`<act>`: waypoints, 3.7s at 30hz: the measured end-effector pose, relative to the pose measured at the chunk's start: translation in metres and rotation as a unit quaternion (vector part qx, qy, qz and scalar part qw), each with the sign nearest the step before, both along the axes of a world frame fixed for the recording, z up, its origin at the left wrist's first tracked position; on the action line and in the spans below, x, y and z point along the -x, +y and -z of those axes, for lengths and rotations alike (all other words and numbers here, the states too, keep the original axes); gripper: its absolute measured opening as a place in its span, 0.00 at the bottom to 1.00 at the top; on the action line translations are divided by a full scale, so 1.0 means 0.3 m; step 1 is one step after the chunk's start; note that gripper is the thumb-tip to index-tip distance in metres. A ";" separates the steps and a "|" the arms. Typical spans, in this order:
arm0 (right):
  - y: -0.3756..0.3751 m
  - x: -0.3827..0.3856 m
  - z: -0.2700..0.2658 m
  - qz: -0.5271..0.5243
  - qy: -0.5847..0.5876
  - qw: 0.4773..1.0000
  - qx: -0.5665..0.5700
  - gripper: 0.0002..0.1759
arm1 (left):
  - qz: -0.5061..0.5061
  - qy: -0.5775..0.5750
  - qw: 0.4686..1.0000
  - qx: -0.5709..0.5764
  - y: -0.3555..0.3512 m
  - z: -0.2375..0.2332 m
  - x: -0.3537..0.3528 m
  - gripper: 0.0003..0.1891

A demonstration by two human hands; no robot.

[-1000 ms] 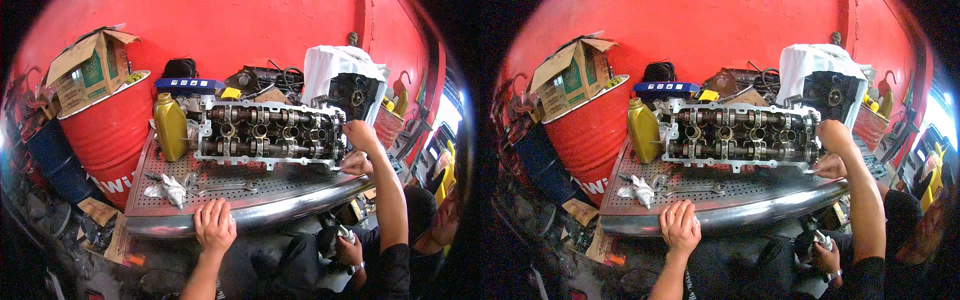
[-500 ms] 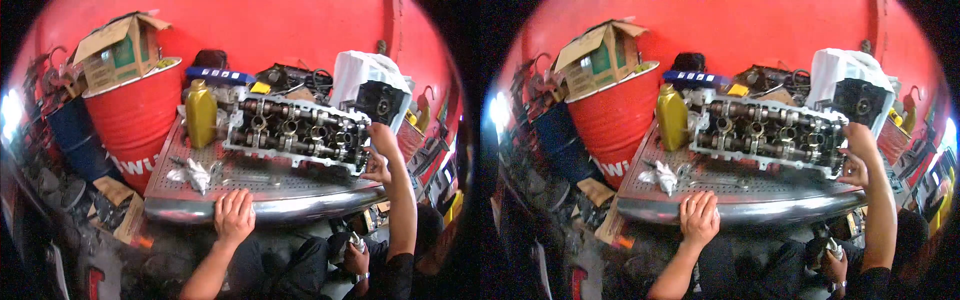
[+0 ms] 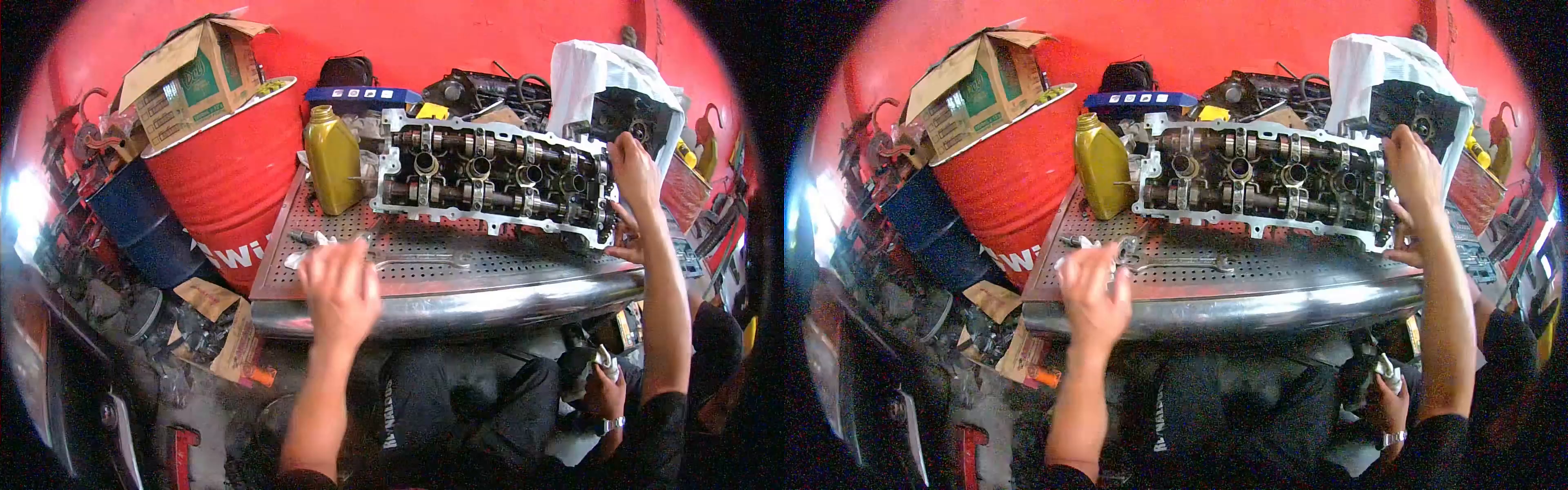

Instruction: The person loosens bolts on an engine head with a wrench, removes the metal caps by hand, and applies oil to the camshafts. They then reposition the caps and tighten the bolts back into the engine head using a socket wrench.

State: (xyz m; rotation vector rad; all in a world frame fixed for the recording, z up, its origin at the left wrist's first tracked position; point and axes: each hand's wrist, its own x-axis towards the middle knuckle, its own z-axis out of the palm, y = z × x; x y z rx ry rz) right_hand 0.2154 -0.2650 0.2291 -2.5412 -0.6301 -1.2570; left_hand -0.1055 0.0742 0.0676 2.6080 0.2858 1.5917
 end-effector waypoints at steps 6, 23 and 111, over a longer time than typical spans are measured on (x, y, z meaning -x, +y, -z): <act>0.301 0.433 0.285 -0.377 0.047 0.922 -0.080 0.09 | -0.066 0.162 0.978 0.117 0.204 -0.050 -0.086 0.27; 1.139 0.533 0.452 -0.444 0.336 0.774 0.301 0.32 | -0.181 0.100 0.971 0.117 0.307 0.102 0.097 0.07; 0.944 0.603 0.382 -0.631 0.086 0.764 -0.106 0.26 | 0.316 -0.176 0.676 0.642 -0.097 -0.109 0.081 0.13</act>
